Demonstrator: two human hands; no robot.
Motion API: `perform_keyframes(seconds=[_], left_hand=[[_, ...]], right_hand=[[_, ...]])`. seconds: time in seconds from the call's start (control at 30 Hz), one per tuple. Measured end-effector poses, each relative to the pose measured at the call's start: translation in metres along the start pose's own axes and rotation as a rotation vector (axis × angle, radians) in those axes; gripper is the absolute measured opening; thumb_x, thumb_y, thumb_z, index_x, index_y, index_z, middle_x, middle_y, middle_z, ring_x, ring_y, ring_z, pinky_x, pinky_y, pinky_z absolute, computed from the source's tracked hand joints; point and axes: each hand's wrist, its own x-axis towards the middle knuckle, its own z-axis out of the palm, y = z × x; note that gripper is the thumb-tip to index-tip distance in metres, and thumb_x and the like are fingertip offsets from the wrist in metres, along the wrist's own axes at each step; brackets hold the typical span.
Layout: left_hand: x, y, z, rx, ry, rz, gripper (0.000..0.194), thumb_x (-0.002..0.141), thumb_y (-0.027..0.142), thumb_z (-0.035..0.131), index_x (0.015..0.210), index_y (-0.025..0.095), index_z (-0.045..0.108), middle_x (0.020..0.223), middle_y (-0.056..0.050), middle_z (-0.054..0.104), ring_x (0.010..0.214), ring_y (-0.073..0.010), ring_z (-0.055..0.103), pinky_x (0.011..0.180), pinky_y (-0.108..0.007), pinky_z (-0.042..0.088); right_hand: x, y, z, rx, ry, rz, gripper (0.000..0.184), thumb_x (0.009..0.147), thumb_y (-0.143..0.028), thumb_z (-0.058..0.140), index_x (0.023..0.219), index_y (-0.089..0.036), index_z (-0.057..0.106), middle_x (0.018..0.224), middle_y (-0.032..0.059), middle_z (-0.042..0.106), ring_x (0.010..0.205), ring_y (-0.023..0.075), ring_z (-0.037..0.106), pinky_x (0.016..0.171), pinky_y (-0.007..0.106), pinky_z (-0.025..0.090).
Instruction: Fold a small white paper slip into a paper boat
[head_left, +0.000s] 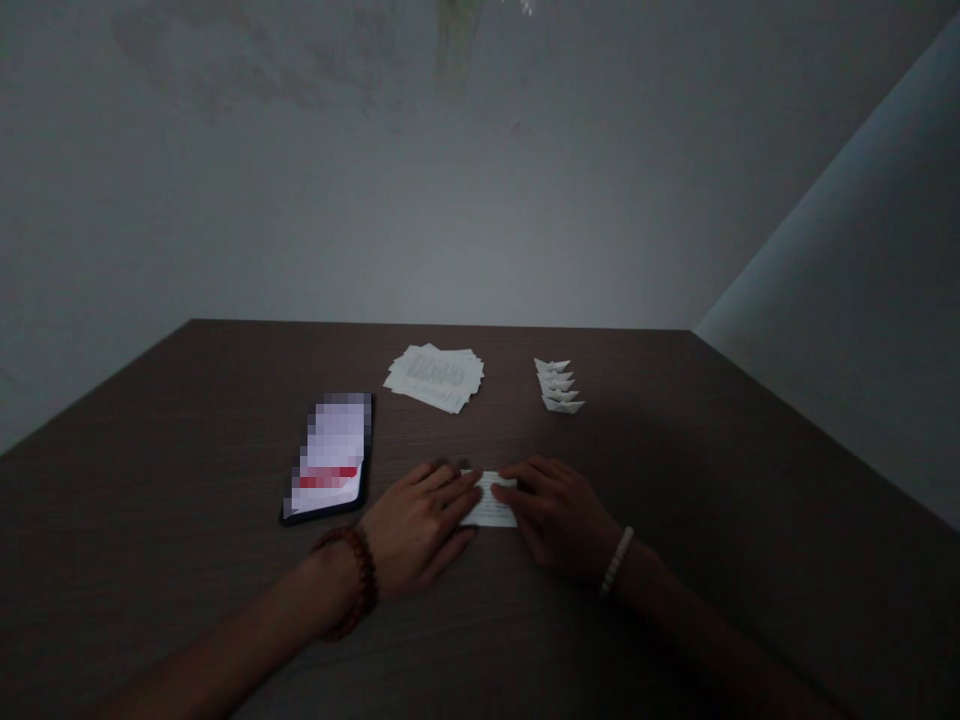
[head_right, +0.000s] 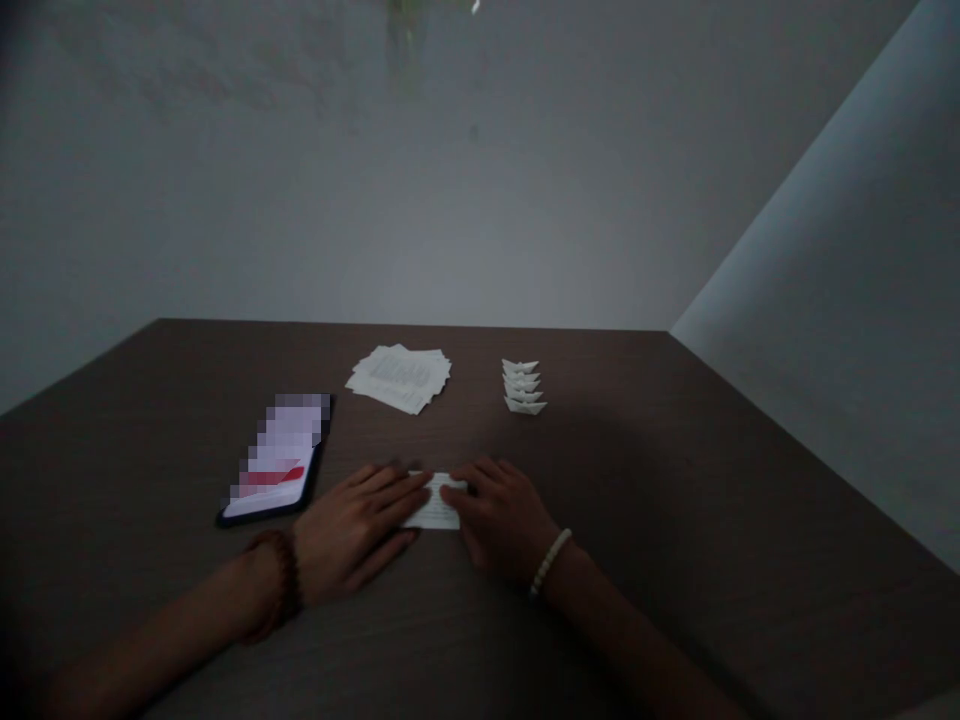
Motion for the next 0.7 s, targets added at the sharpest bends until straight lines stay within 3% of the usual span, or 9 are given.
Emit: perform_keyframes(seconds=[0.5, 0.7], left_hand=[[0.001, 0.012, -0.001, -0.025, -0.044, -0.056, 0.05, 0.091, 0.037, 0.044, 0.134, 0.013, 0.04, 0.141, -0.012, 0.044, 0.123, -0.0289, 0.043, 0.1, -0.045, 0.032], [0.002, 0.015, -0.003, -0.008, -0.021, -0.068, 0.046, 0.09, 0.037, 0.043, 0.129, 0.012, 0.045, 0.135, -0.013, 0.049, 0.108, -0.0274, 0.05, 0.091, -0.043, 0.036]], right_hand=[[-0.001, 0.001, -0.001, 0.033, -0.017, 0.001, 0.037, 0.076, -0.009, 0.056, 0.111, -0.02, 0.058, 0.118, 0.0086, 0.057, 0.103, 0.0233, 0.048, 0.087, 0.038, 0.041], [0.001, -0.001, -0.004, -0.024, -0.058, 0.021, 0.03, 0.079, -0.012, 0.055, 0.108, -0.02, 0.059, 0.115, 0.008, 0.058, 0.1, 0.0234, 0.049, 0.084, 0.038, 0.039]])
